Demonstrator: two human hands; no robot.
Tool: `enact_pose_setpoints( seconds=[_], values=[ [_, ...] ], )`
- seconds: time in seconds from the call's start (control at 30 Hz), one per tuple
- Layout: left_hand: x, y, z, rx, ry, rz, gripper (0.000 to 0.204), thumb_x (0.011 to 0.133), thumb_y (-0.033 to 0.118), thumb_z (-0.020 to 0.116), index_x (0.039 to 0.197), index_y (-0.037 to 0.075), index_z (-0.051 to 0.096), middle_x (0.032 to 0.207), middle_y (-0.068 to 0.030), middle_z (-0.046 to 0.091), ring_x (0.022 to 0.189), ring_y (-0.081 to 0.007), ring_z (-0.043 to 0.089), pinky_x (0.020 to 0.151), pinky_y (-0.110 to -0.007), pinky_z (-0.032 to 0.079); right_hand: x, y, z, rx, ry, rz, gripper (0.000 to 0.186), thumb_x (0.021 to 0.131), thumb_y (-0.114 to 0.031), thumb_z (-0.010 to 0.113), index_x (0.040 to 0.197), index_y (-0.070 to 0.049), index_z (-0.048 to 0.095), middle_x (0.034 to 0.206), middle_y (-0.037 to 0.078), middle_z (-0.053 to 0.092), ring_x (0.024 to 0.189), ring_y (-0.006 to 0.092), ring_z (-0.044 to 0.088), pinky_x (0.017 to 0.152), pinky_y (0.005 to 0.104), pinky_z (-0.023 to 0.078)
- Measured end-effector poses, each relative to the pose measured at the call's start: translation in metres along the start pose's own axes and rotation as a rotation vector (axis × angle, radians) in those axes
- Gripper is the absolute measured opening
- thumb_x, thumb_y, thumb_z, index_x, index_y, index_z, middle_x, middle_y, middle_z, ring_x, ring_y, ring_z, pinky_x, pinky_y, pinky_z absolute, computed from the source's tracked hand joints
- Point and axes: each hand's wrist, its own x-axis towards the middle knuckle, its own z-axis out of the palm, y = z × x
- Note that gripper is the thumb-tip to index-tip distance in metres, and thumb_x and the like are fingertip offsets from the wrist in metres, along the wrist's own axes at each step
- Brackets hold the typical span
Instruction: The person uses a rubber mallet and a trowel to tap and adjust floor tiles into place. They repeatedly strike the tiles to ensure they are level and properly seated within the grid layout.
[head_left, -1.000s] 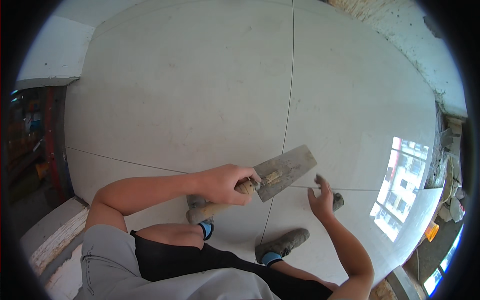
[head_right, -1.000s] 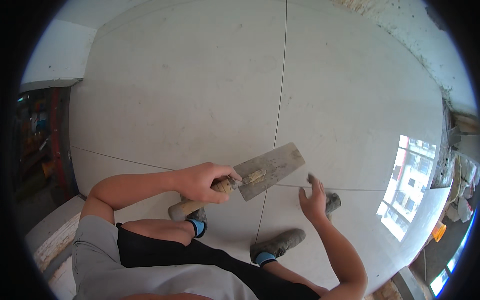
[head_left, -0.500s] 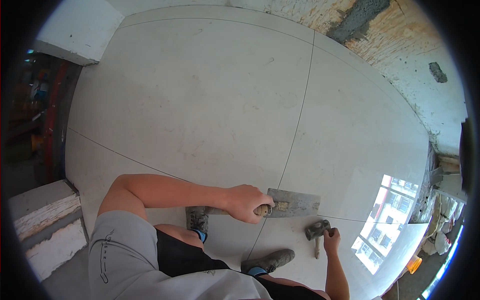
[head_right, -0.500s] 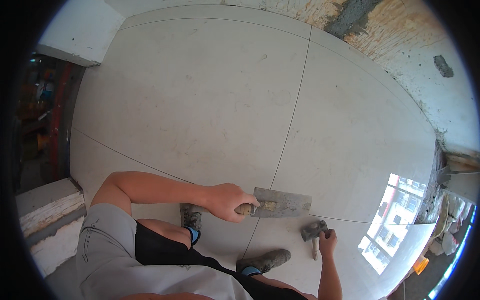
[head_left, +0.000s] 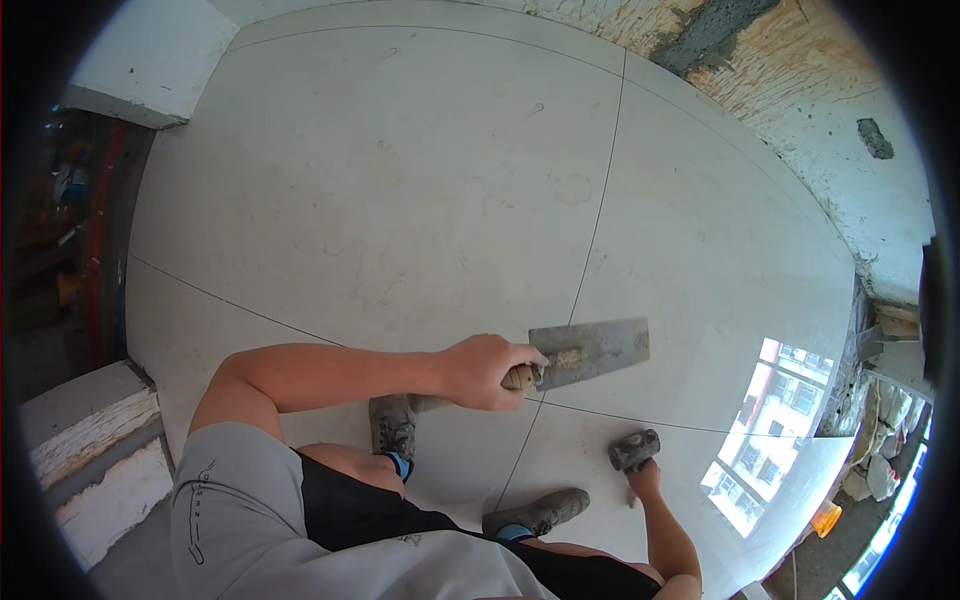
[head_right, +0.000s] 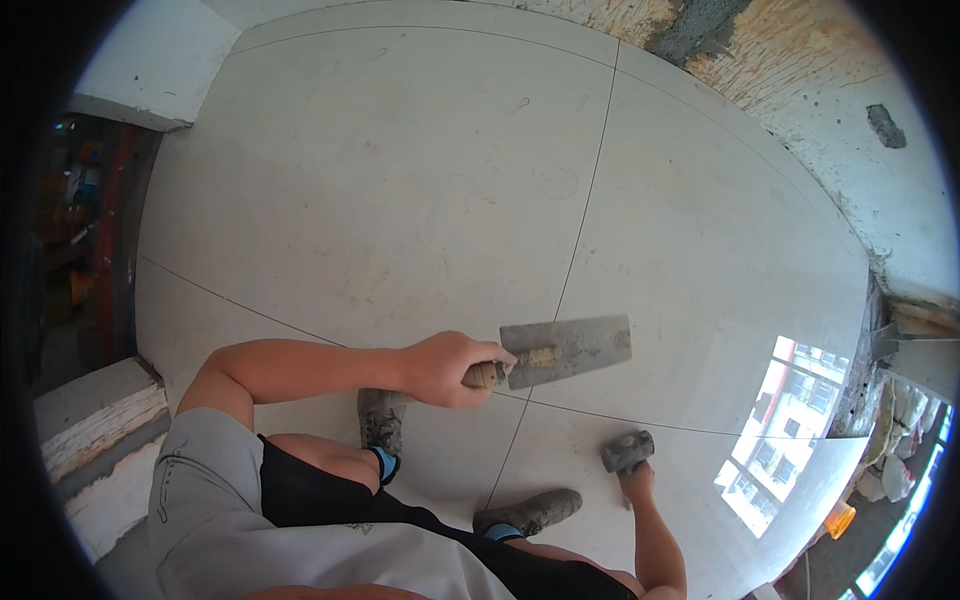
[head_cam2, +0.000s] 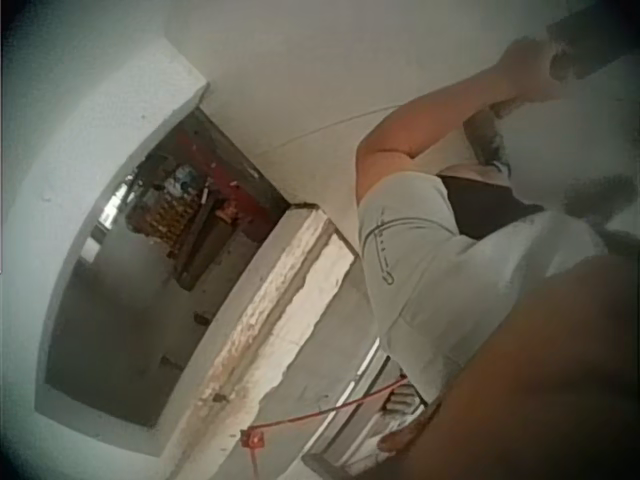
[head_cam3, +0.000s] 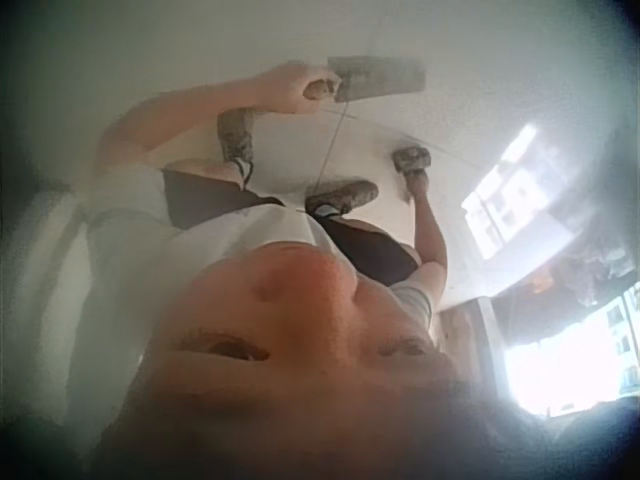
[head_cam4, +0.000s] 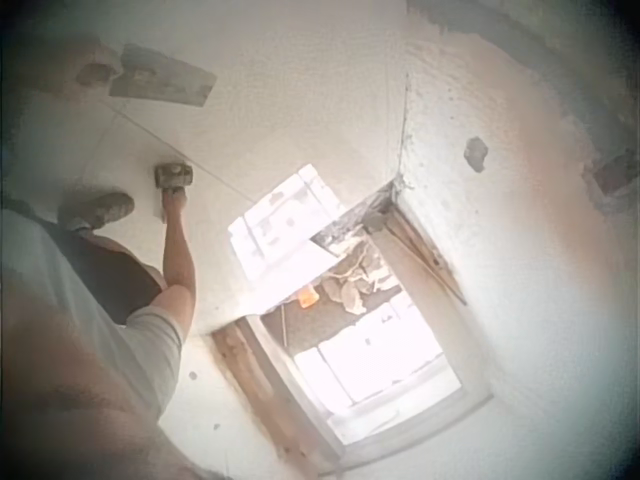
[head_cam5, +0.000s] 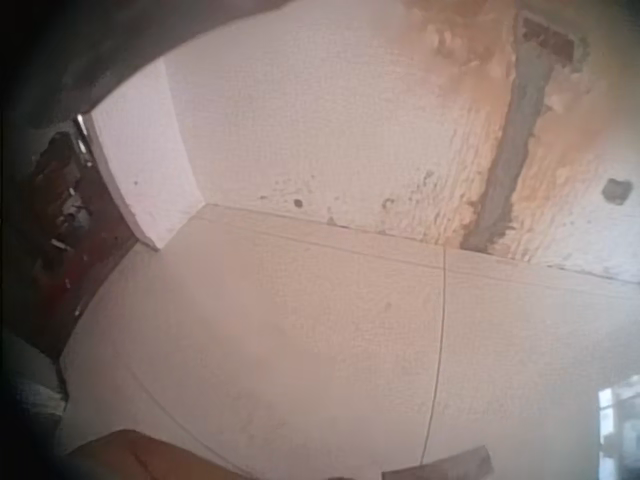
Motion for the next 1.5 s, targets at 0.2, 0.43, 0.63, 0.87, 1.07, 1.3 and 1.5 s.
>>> enact_pose_setpoints(
  seconds=[0.2,0.43,0.63,0.87,1.07,1.3,1.5],
  values=[
    [-0.013,-0.016,-0.058,0.062,0.164,-0.046,0.044,0.079,0.017,0.07,0.118,0.002,0.053,0.076,-0.0161,0.064,0.068,-0.0328,0.064,0.064,-0.04,0.049,-0.005,-0.079,-0.049,0.073,0.034,-0.02,0.024,0.078,-0.02,0.065,0.09,0.0,0.06,0.087,0.024,0.067,0.085,0.0454,0.063,0.075,0.0527,0.048],
    [-0.068,-0.027,-0.2,0.258,0.308,-0.243,0.036,0.079,0.017,0.071,0.102,0.003,0.048,0.079,-0.0155,0.065,0.07,-0.0339,0.063,0.063,-0.042,0.048,-0.036,-0.091,-0.085,0.469,-0.157,0.187,0.015,0.077,-0.012,0.067,0.075,-0.002,0.056,0.058,0.005,0.054,0.038,0.0141,0.046,0.035,0.0326,0.038],
    [-0.138,-0.014,-0.272,0.217,0.505,-0.287,0.035,0.079,0.018,0.072,0.1,0.003,0.049,0.083,-0.0151,0.067,0.074,-0.0318,0.065,0.067,-0.04,0.05,-0.104,-0.192,-0.193,1.019,-0.569,0.137,0.023,0.084,-0.023,0.071,0.088,-0.002,0.063,0.077,0.004,0.063,0.076,0.0136,0.059,0.066,0.0329,0.048],
    [-0.159,-0.026,-0.292,0.103,0.613,-0.288,0.036,0.08,0.019,0.074,0.1,0.003,0.05,0.093,-0.0152,0.069,0.082,-0.0285,0.067,0.073,-0.038,0.052,-0.025,-0.291,-0.294,0.099,-0.386,-0.005,0.026,0.089,-0.024,0.066,0.097,0.001,0.066,0.072,0.001,0.058,0.067,0.0121,0.054,0.06,0.0333,0.043],
    [-0.148,-0.028,-0.283,0.035,0.766,-0.393,0.035,0.081,0.019,0.074,0.1,0.002,0.05,0.09,-0.0144,0.069,0.08,-0.0256,0.067,0.073,-0.037,0.051,0.049,-0.409,-0.309,-0.267,-0.221,-0.54,0.032,0.09,-0.026,0.062,0.106,0.001,0.054,0.088,0.026,0.067,0.083,0.046,0.064,0.072,0.0502,0.049],
    [-0.085,-0.019,-0.278,0.076,0.928,-0.575,0.035,0.08,0.019,0.077,0.1,0.003,0.053,0.081,-0.0069,0.06,0.074,-0.013,0.056,0.069,-0.033,0.051,0.207,-0.432,-0.262,-0.424,-0.223,-0.865,0.033,0.091,-0.029,0.059,0.114,-0.005,0.054,0.097,0.021,0.067,0.089,0.0413,0.065,0.076,0.0527,0.05],
    [-0.029,0.015,-0.244,-0.057,1.039,-0.731,0.028,0.081,0.008,0.073,0.099,0.003,0.051,0.082,-0.0043,0.06,0.073,-0.0099,0.056,0.071,-0.029,0.047,0.264,-0.465,-0.275,-0.588,-0.426,-1.134,0.024,0.094,-0.026,0.057,0.106,-0.005,0.053,0.091,0.017,0.064,0.085,0.0364,0.066,0.07,0.0481,0.052]
  ],
)
